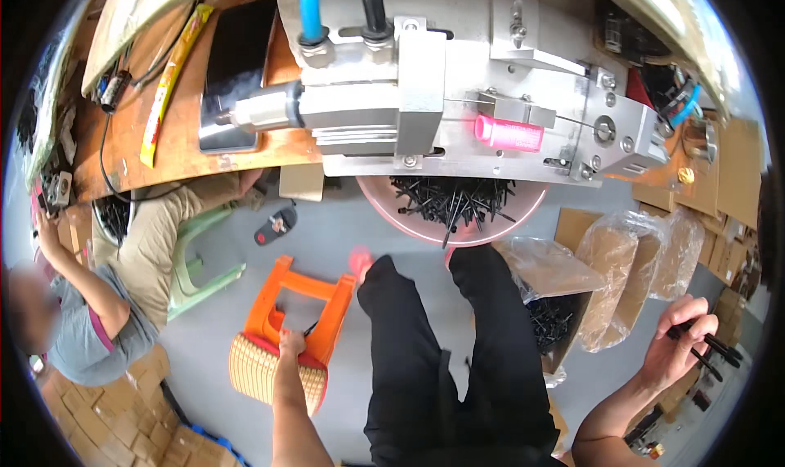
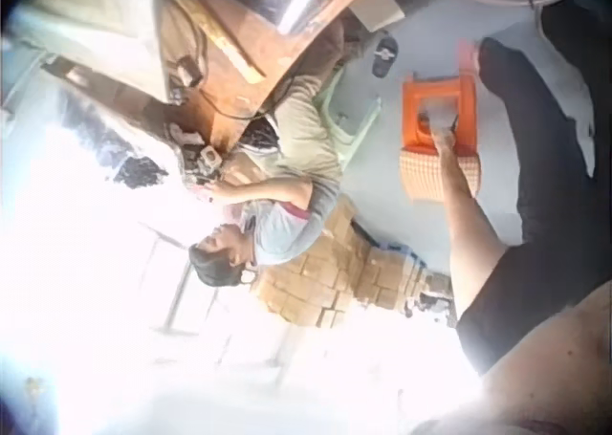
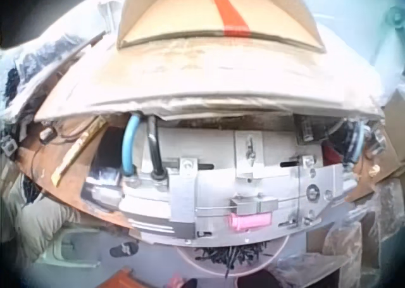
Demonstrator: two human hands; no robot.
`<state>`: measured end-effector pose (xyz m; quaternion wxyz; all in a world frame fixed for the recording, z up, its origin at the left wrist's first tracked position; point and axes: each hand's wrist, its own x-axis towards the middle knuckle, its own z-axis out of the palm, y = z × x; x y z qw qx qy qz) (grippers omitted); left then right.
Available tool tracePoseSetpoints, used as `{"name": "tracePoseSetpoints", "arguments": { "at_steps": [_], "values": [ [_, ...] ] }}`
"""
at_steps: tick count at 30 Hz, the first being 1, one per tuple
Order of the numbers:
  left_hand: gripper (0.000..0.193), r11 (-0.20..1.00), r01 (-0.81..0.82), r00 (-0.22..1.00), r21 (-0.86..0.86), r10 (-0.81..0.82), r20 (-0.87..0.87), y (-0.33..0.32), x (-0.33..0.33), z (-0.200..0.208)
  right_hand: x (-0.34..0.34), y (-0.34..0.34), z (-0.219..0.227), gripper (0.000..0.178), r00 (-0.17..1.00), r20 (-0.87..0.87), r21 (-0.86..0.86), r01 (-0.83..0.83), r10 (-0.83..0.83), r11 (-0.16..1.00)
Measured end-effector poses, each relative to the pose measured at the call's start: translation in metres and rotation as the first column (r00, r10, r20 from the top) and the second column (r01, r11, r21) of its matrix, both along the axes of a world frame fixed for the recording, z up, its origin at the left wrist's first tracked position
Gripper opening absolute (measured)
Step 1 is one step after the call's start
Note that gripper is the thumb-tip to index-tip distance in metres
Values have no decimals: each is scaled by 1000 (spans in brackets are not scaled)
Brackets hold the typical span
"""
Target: The person gathers small black plastic components from the floor and a pink basin, then places them into a cardboard box lined with a plastic bag. They close the box and move it to a stack of other boxes. Later, they handle a clear plastic bag labeled 'A25 3000' and walk through the warehouse carrying a roll of tape.
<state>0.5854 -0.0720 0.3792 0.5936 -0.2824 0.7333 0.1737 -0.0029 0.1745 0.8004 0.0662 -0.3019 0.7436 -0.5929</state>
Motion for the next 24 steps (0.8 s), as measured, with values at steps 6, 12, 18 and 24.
{"name": "tracePoseSetpoints", "arguments": {
  "at_steps": [6,12,18,24],
  "values": [
    [30,999,-18,998,43,21,-65,87,-60,-9,-49,4,13,23,999,-24,100,-28,30,995],
    [32,903,-382,918,196,394,-29,144,-161,21,-56,-63,29,27,999,-9,74,-39,40,996],
    [38,-241,-950,-165,196,926,338,54,-225,171,-33,-143,54,30,989,-51,31,-138,139,990],
    [53,-429,-893,-347,140,851,395,-14,-260,211,-11,-154,22,29,988,71,-35,-136,139,990]
  ]
}}
